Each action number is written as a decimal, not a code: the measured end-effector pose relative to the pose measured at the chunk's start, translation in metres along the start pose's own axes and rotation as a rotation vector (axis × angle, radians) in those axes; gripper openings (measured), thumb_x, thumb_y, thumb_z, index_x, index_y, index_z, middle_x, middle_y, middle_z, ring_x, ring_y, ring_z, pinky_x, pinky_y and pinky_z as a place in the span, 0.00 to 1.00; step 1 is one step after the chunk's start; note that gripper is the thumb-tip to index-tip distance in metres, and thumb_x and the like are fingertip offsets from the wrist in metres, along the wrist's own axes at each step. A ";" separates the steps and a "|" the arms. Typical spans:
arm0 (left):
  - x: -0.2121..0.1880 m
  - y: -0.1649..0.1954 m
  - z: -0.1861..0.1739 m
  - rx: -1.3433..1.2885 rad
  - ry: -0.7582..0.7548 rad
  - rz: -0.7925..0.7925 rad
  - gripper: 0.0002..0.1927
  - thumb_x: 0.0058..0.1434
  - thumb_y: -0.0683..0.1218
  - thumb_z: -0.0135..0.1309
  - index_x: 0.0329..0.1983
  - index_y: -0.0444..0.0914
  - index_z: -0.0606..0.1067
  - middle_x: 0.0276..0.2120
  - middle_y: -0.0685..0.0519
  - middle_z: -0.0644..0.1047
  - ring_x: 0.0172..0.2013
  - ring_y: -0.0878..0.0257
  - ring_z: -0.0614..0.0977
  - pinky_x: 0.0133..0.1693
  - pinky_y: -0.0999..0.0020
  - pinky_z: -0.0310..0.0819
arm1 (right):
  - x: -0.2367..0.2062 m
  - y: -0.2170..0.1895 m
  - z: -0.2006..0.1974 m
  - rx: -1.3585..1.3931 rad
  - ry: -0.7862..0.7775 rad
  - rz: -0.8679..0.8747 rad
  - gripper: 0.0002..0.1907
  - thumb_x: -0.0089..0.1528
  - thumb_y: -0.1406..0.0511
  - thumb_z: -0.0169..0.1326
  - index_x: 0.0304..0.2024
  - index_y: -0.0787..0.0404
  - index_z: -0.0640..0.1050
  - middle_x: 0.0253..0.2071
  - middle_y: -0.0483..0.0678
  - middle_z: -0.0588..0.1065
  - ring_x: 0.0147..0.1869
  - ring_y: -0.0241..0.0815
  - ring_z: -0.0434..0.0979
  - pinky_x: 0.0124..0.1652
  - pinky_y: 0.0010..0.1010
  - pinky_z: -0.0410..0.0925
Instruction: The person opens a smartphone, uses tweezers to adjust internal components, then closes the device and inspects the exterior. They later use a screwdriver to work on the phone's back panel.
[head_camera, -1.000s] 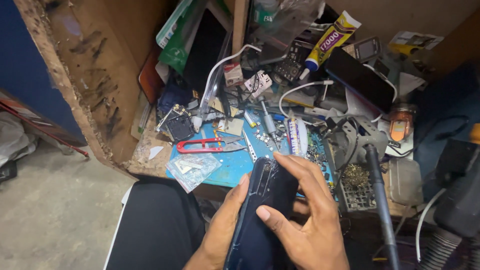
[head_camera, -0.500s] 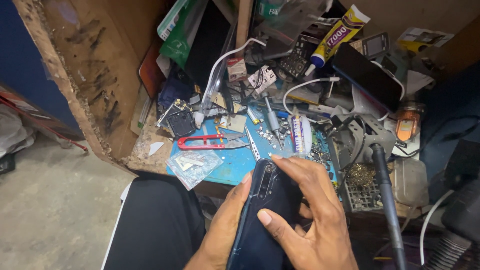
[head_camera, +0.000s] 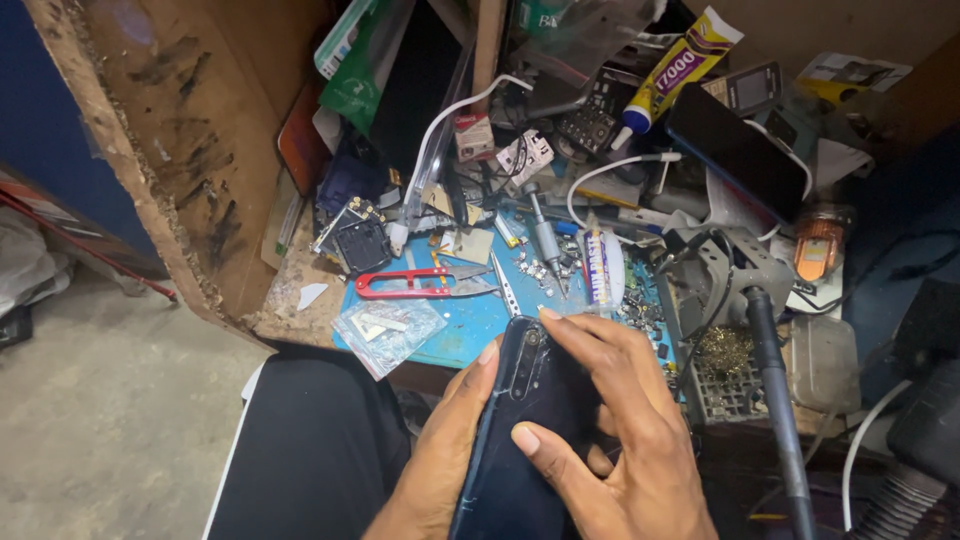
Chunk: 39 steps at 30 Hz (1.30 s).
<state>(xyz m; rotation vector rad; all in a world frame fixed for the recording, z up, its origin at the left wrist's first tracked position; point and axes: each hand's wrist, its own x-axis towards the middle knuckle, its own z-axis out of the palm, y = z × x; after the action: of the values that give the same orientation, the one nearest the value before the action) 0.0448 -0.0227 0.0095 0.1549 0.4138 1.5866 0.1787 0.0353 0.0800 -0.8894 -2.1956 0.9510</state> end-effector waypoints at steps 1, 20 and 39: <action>0.001 0.000 0.000 0.000 0.017 -0.003 0.26 0.73 0.55 0.38 0.66 0.35 0.68 0.51 0.49 0.77 0.48 0.63 0.81 0.50 0.67 0.77 | 0.000 0.000 0.000 -0.002 -0.005 0.008 0.36 0.56 0.63 0.66 0.67 0.56 0.72 0.63 0.54 0.68 0.59 0.47 0.74 0.41 0.28 0.75; -0.008 0.018 0.008 0.826 -0.220 0.265 0.30 0.76 0.60 0.39 0.62 0.30 0.73 0.50 0.47 0.80 0.52 0.61 0.80 0.56 0.67 0.72 | -0.009 0.022 0.009 0.469 0.363 0.155 0.15 0.60 0.73 0.60 0.49 0.71 0.81 0.47 0.53 0.78 0.50 0.39 0.80 0.47 0.24 0.72; -0.003 0.022 -0.004 1.023 -0.073 0.463 0.17 0.71 0.50 0.52 0.50 0.32 0.79 0.38 0.49 0.85 0.40 0.65 0.83 0.45 0.71 0.77 | -0.008 0.042 0.028 0.765 0.373 0.236 0.16 0.62 0.69 0.62 0.50 0.75 0.80 0.41 0.58 0.81 0.43 0.41 0.80 0.47 0.27 0.71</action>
<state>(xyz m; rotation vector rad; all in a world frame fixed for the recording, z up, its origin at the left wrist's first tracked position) 0.0232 -0.0266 0.0144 1.1490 1.1673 1.6633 0.1773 0.0402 0.0290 -0.8538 -1.2651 1.4554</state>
